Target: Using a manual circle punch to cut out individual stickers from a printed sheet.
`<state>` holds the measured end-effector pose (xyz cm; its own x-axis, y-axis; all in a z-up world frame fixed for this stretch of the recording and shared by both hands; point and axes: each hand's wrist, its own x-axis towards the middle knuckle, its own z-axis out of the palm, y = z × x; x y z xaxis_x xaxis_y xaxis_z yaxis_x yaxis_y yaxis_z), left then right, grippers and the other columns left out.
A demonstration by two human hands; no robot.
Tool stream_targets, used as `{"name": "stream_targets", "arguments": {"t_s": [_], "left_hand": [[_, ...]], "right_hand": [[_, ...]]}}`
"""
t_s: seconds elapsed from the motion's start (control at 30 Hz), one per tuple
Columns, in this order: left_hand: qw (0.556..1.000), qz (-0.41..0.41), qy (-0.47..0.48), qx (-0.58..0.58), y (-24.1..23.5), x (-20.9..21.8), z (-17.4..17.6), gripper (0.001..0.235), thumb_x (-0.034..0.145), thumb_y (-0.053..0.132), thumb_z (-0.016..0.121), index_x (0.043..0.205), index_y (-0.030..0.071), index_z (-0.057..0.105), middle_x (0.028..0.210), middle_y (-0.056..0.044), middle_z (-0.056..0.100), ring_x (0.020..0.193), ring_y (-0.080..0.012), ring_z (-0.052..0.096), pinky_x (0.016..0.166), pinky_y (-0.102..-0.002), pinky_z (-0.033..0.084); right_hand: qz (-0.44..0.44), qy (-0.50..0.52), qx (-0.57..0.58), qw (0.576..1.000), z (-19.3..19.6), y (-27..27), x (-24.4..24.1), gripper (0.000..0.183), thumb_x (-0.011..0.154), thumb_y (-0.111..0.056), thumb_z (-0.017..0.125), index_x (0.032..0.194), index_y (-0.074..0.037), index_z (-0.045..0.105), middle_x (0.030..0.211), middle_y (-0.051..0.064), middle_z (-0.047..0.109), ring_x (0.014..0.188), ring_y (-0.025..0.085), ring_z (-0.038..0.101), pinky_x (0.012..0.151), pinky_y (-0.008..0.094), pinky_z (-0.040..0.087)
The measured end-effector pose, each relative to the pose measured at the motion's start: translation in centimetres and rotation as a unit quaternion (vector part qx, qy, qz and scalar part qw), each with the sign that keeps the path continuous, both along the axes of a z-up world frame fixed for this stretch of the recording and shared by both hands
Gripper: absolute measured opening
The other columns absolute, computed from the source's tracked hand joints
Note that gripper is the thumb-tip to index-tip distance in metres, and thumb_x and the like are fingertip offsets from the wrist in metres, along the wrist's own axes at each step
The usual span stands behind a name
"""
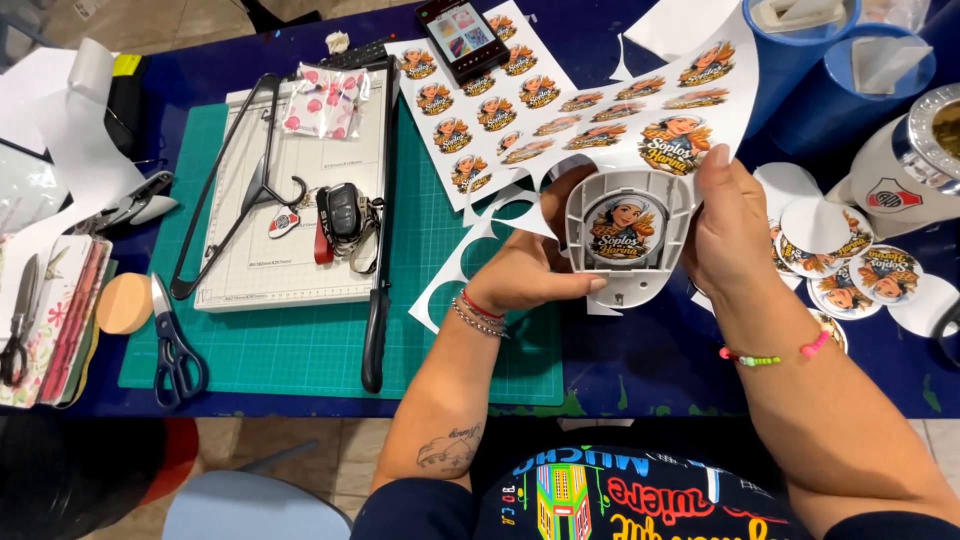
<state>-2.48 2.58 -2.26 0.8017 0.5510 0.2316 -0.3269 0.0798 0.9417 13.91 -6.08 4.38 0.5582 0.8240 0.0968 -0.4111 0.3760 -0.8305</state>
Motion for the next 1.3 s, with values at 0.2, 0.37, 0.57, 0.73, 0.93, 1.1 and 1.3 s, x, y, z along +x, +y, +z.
{"name": "stream_targets", "arguments": {"t_s": [0.2,0.37,0.57,0.73,0.93,1.1,1.3], "left_hand": [[1.0,-0.019,0.007,-0.001,0.8,-0.4,-1.9,0.117,0.071,0.0,0.094,0.166,0.017,0.028,0.151,-0.017,0.051,0.127,-0.0298,0.056,0.093,-0.048,0.06],[0.998,-0.019,-0.045,-0.038,-0.3,0.0,-1.2,0.114,0.072,-0.006,0.092,0.165,0.019,0.031,0.151,-0.012,0.053,0.128,-0.0221,0.056,0.096,-0.043,0.06],[0.996,-0.004,-0.084,-0.02,0.1,0.3,-1.5,0.109,0.072,-0.005,0.094,0.163,0.018,0.037,0.153,-0.01,0.053,0.132,-0.0233,0.057,0.099,-0.043,0.059],[0.999,-0.016,-0.041,-0.012,-0.9,-0.8,1.0,0.095,0.086,0.002,0.082,0.163,0.014,0.027,0.156,-0.008,0.049,0.146,-0.0224,0.049,0.118,-0.038,0.053],[0.998,-0.028,-0.054,-0.033,-0.7,-0.8,0.4,0.095,0.085,0.001,0.081,0.162,0.012,0.026,0.156,-0.009,0.047,0.146,-0.0241,0.049,0.122,-0.04,0.049],[0.997,-0.034,-0.063,-0.034,-0.7,-0.9,0.6,0.095,0.085,0.0,0.082,0.162,0.013,0.027,0.158,-0.009,0.045,0.148,-0.0255,0.048,0.121,-0.041,0.051],[0.998,-0.027,-0.049,-0.024,-1.1,-0.6,1.1,0.097,0.086,0.001,0.083,0.163,0.015,0.025,0.163,-0.003,0.041,0.147,-0.0221,0.049,0.119,-0.036,0.053]], "right_hand": [[0.0,-0.067,0.012,0.998,0.1,-0.1,-0.8,0.036,0.107,-0.04,0.056,0.098,-0.007,0.067,0.094,0.014,0.073,0.09,0.021,0.077,0.09,0.039,0.067],[-0.011,-0.073,0.029,0.997,-0.4,0.4,-0.1,0.04,0.107,-0.043,0.052,0.102,-0.007,0.068,0.098,0.013,0.074,0.092,0.021,0.077,0.093,0.039,0.067],[0.009,-0.128,0.024,0.991,-0.8,0.3,1.0,0.038,0.111,-0.041,0.048,0.104,-0.008,0.065,0.097,0.013,0.072,0.093,0.02,0.075,0.094,0.037,0.066],[0.077,-0.113,0.038,0.99,-3.8,0.8,3.3,0.055,0.105,-0.042,0.056,0.14,0.001,0.054,0.146,0.017,0.06,0.135,0.028,0.063,0.116,0.04,0.056],[0.074,-0.142,0.054,0.986,-3.5,0.6,3.1,0.055,0.108,-0.04,0.052,0.142,0.002,0.051,0.15,0.019,0.055,0.141,0.03,0.057,0.121,0.041,0.052],[0.056,-0.144,0.062,0.986,-4.1,0.9,3.1,0.051,0.109,-0.041,0.051,0.135,0.002,0.055,0.147,0.018,0.058,0.139,0.028,0.059,0.121,0.041,0.052],[0.05,-0.127,0.056,0.989,-2.8,0.7,2.3,0.056,0.106,-0.045,0.052,0.135,0.002,0.057,0.144,0.017,0.061,0.136,0.028,0.062,0.12,0.042,0.055]]}}
